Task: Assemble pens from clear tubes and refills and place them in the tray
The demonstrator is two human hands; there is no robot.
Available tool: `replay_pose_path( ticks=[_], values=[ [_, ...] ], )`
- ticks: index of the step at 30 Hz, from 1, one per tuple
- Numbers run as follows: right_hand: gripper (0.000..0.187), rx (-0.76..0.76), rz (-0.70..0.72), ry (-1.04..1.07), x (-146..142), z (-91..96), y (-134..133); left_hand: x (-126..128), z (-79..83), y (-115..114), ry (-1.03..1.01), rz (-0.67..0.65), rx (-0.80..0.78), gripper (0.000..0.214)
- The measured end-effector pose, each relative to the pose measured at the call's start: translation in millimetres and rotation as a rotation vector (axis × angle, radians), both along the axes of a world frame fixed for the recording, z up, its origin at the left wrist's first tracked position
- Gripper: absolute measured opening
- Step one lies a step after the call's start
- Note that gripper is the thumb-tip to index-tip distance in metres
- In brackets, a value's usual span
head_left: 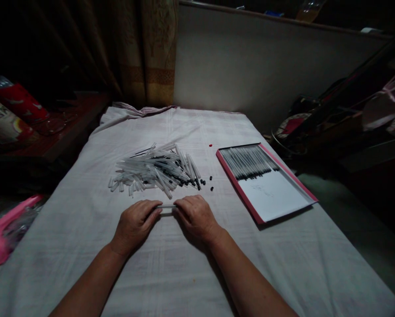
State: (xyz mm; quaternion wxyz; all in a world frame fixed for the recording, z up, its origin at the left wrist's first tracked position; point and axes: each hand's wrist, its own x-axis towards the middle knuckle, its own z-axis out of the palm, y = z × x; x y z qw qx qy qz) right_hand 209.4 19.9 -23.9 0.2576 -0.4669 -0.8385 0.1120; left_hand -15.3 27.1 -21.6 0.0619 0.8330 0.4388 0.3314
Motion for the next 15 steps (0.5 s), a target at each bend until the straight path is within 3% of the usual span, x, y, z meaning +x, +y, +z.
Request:
replay_pose_path(
  ticks=[3, 7, 11, 15],
  values=[
    [0.017, -0.021, -0.109, 0.042, 10.0, -5.0, 4.1, -12.7, 3.3, 14.5, 0.038, 0.151, 0.081, 0.026],
    [0.021, -0.03, -0.213, 0.177, 19.5, -11.2, 8.9, -19.9, 9.8, 37.2, 0.258, 0.294, 0.11, 0.027],
    [0.023, -0.035, -0.203, 0.288, 19.1, -12.1, 10.1, -15.1, 9.9, 52.4, 0.38, 0.302, 0.07, 0.021],
    [0.019, -0.057, -0.191, 0.3, 18.1, -9.2, 9.7, -10.5, 7.8, 51.4, 0.325, 0.285, 0.087, 0.019]
  ],
)
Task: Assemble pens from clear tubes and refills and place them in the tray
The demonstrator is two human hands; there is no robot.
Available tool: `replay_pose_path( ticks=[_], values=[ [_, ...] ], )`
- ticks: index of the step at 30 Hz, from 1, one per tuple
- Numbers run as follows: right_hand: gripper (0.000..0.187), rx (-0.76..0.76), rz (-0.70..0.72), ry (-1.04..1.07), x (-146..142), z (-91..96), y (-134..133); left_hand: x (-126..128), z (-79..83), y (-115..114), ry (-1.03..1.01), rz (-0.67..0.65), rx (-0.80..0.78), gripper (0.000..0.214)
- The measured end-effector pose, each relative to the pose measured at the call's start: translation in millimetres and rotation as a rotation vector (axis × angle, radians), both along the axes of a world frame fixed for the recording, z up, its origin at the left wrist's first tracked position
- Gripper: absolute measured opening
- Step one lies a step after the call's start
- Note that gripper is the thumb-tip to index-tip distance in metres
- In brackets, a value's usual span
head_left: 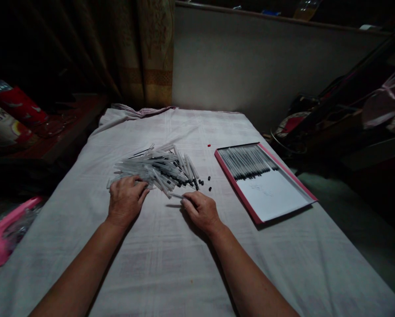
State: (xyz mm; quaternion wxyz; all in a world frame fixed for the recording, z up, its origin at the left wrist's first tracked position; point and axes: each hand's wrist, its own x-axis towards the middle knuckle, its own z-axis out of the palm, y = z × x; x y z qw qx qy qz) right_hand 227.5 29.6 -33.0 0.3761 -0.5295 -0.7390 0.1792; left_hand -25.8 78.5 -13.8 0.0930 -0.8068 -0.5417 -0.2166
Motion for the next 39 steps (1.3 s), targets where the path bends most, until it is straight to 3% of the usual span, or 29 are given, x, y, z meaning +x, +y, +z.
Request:
replay_pose_path(
  ticks=[4, 8, 13, 22, 33, 39],
  values=[
    [0.021, 0.025, 0.038, 0.008, -1.2, 4.4, -3.2, 4.6, -0.7, -21.5, -0.176, -0.082, -0.041, 0.023],
    [0.023, 0.076, 0.108, 0.018, -6.8, 8.2, -8.3, 9.4, -5.8, -48.3, -0.396, -0.081, -0.241, 0.031],
    [0.023, 0.11, 0.106, -0.009, -11.1, 7.7, -10.9, 10.9, -12.1, -59.8, -0.51, -0.147, -0.225, 0.031],
    [0.023, 0.06, 0.108, -0.104, -7.8, 6.5, -10.3, 12.9, -8.5, -60.4, -0.497, -0.201, -0.187, 0.023],
    [0.021, 0.019, 0.126, -0.173, -6.3, 9.2, -10.2, 11.6, -9.2, -61.2, -0.421, -0.186, -0.194, 0.028],
    [0.019, -0.018, 0.183, -0.181, -7.7, 8.3, -11.6, 12.6, -9.2, -63.2, -0.388, -0.255, -0.231, 0.028]
  ],
)
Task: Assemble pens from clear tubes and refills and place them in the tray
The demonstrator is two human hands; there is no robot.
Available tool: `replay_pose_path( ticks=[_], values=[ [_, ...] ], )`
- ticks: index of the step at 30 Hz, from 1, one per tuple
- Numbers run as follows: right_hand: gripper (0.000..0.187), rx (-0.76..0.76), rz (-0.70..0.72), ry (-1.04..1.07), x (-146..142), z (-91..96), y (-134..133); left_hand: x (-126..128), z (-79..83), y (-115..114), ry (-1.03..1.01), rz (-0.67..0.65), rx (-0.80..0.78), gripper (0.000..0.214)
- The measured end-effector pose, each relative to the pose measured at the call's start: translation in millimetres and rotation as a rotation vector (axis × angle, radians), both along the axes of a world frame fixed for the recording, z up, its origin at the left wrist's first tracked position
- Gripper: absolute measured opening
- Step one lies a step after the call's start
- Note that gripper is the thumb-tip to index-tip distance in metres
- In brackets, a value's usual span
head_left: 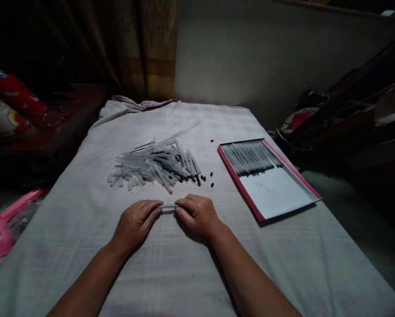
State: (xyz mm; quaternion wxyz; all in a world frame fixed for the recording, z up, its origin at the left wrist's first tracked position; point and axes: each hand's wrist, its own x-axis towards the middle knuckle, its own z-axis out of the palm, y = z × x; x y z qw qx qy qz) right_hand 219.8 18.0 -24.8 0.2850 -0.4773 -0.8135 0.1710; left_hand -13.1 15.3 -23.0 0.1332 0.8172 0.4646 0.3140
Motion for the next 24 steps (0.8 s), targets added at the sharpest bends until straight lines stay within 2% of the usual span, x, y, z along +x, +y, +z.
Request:
replay_pose_path(
  ticks=[8, 18, 24],
  values=[
    [0.02, -0.011, 0.062, -0.019, -1.6, -1.2, -0.2, -1.2, -0.4, 1.6, -0.084, -0.031, -0.05, 0.024],
    [0.023, -0.025, 0.072, -0.018, -6.5, 0.8, -2.5, -2.4, 0.9, 2.8, -0.195, -0.064, -0.107, 0.019],
    [0.021, -0.037, 0.028, -0.04, -11.6, 2.9, -3.7, -2.1, -2.6, 4.3, -0.193, -0.014, -0.147, 0.022]
  ],
)
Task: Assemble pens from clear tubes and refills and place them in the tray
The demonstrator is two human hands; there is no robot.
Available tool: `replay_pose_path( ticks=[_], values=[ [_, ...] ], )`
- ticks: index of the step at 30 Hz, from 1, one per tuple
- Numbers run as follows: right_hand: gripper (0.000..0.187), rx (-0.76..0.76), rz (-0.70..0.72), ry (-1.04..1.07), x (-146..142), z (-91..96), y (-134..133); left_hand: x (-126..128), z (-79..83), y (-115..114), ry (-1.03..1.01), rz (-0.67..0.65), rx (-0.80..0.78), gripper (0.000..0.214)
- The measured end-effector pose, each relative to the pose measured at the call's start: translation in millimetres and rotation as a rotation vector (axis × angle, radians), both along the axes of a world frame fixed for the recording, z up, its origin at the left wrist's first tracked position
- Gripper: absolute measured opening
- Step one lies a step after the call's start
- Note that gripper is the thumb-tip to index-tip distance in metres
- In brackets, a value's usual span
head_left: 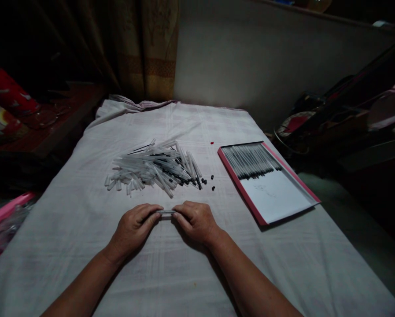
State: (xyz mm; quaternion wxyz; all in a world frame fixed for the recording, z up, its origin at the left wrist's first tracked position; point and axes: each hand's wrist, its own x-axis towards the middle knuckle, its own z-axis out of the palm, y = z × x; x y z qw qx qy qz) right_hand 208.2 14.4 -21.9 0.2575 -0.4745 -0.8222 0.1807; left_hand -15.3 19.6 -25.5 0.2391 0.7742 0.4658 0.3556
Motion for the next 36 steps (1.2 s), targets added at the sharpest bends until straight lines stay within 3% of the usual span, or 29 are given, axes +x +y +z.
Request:
replay_pose_path(
  ticks=[4, 7, 10, 14, 17, 20, 27, 36],
  values=[
    [0.017, -0.031, -0.04, 0.034, 0.3, 6.7, 2.3, 0.8, -3.9, 0.0, -0.037, 0.116, -0.14, 0.034],
    [0.019, 0.013, -0.164, 0.107, 19.7, 15.6, 12.1, 0.3, -5.6, 1.3, -0.102, 0.178, -0.248, 0.049],
    [0.023, 0.134, -0.36, 0.192, 65.7, 26.7, 32.9, -0.2, -5.4, 3.5, -0.126, 0.185, -0.271, 0.049],
    [0.029, 0.189, -0.772, 0.172, 147.4, 38.7, 69.9, 0.6, -3.5, 4.9, -0.08, 0.17, -0.226, 0.04],
    [0.028, 0.076, -1.019, 0.052, 194.0, 40.7, 94.3, 1.8, -3.1, 4.6, -0.048, 0.191, -0.19, 0.035],
    [0.03, -0.018, -1.149, -0.084, 215.6, 36.6, 110.6, 2.7, -3.5, 4.8, -0.021, 0.198, -0.145, 0.033],
    [0.034, -0.123, -1.169, -0.3, 215.0, 24.8, 125.3, 2.3, -5.2, 6.5, -0.011, 0.18, -0.081, 0.031],
    [0.038, -0.119, -1.087, -0.4, 208.5, 28.3, 121.4, 2.5, -2.1, 5.5, 0.0, 0.172, -0.103, 0.031]
  ],
)
